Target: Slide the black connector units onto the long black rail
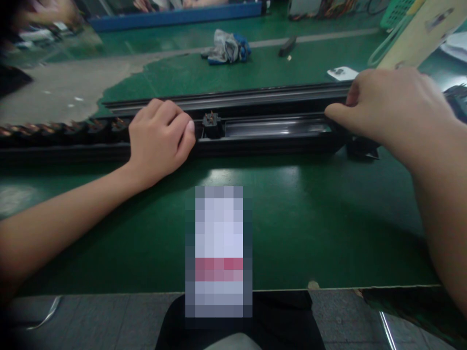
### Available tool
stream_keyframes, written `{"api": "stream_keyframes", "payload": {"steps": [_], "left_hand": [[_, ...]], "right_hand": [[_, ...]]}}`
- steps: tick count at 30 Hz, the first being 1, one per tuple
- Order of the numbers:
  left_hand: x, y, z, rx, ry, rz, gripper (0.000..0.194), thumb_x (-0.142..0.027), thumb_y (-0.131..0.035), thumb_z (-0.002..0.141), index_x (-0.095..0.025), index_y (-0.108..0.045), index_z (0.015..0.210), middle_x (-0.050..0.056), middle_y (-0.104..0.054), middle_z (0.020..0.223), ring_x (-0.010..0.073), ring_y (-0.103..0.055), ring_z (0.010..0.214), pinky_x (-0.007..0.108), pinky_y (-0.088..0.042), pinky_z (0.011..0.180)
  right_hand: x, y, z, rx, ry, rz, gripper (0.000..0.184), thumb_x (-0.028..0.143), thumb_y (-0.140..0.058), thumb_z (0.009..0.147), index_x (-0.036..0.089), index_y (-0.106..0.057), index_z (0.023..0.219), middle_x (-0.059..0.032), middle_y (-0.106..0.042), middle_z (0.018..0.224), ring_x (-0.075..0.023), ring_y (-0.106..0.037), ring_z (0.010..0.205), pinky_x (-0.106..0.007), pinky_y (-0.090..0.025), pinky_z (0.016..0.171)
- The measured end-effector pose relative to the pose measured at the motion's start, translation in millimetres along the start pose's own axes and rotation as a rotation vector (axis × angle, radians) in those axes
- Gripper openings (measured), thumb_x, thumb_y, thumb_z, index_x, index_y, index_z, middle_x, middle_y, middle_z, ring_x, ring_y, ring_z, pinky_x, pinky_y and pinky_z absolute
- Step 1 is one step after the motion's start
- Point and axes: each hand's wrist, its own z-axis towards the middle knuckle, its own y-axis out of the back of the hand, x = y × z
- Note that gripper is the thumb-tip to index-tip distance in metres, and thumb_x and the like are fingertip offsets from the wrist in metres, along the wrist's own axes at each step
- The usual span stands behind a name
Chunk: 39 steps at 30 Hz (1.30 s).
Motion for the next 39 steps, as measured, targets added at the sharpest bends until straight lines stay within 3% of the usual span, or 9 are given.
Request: {"api": "stream_keyframes", "payload": {"steps": [13, 23, 33, 39], "left_hand": [[-0.7, -0.2, 0.9, 0.008, 0.015, -0.014, 0.038, -0.037, -0.032, 0.11, -0.025, -0.068, 0.11, 0.012, -0.068, 0.112, 0.0348, -0.061, 0.119, 0.057, -0.05, 0.098], [1.1, -0.9, -0.5, 0.001, -0.003, -0.007, 0.039, -0.038, -0.032, 0.11, -0.026, -0.069, 0.113, 0.012, -0.068, 0.113, 0.034, -0.061, 0.121, 0.056, -0.05, 0.099], [-0.5, 0.8, 0.7, 0.026, 0.017, 0.019, 0.038, -0.038, -0.032, 0.11, -0.024, -0.068, 0.109, 0.012, -0.068, 0.112, 0.0338, -0.062, 0.12, 0.055, -0.051, 0.098], [0.7, -1.5, -0.1, -0.028, -0.016, 0.047, 0.037, -0.037, -0.033, 0.11, -0.026, -0.068, 0.11, 0.01, -0.068, 0.108, 0.0325, -0.064, 0.116, 0.053, -0.053, 0.093]], "right_hand": [[-3.4, -3.2, 1.0, -0.016, 0.001, -0.005, 0.036, 0.059, -0.054, 0.086, 0.025, -0.063, 0.084, -0.0063, -0.046, 0.068, -0.0241, -0.048, 0.07, -0.037, -0.032, 0.061], [-6.9, -5.8, 2.6, -0.021, 0.0, 0.016, 0.035, 0.06, -0.056, 0.085, 0.025, -0.06, 0.083, -0.0028, -0.039, 0.065, -0.0173, -0.029, 0.059, -0.035, -0.029, 0.057], [-10.4, -5.5, 3.7, -0.018, 0.021, 0.018, 0.036, 0.061, -0.055, 0.085, 0.026, -0.062, 0.084, -0.003, -0.04, 0.065, -0.0184, -0.031, 0.059, -0.037, -0.03, 0.057], [-13.0, -8.8, 5.9, -0.023, 0.022, 0.011, 0.038, 0.063, -0.053, 0.086, 0.026, -0.062, 0.084, -0.0036, -0.042, 0.065, -0.0191, -0.032, 0.06, -0.037, -0.03, 0.058]]}}
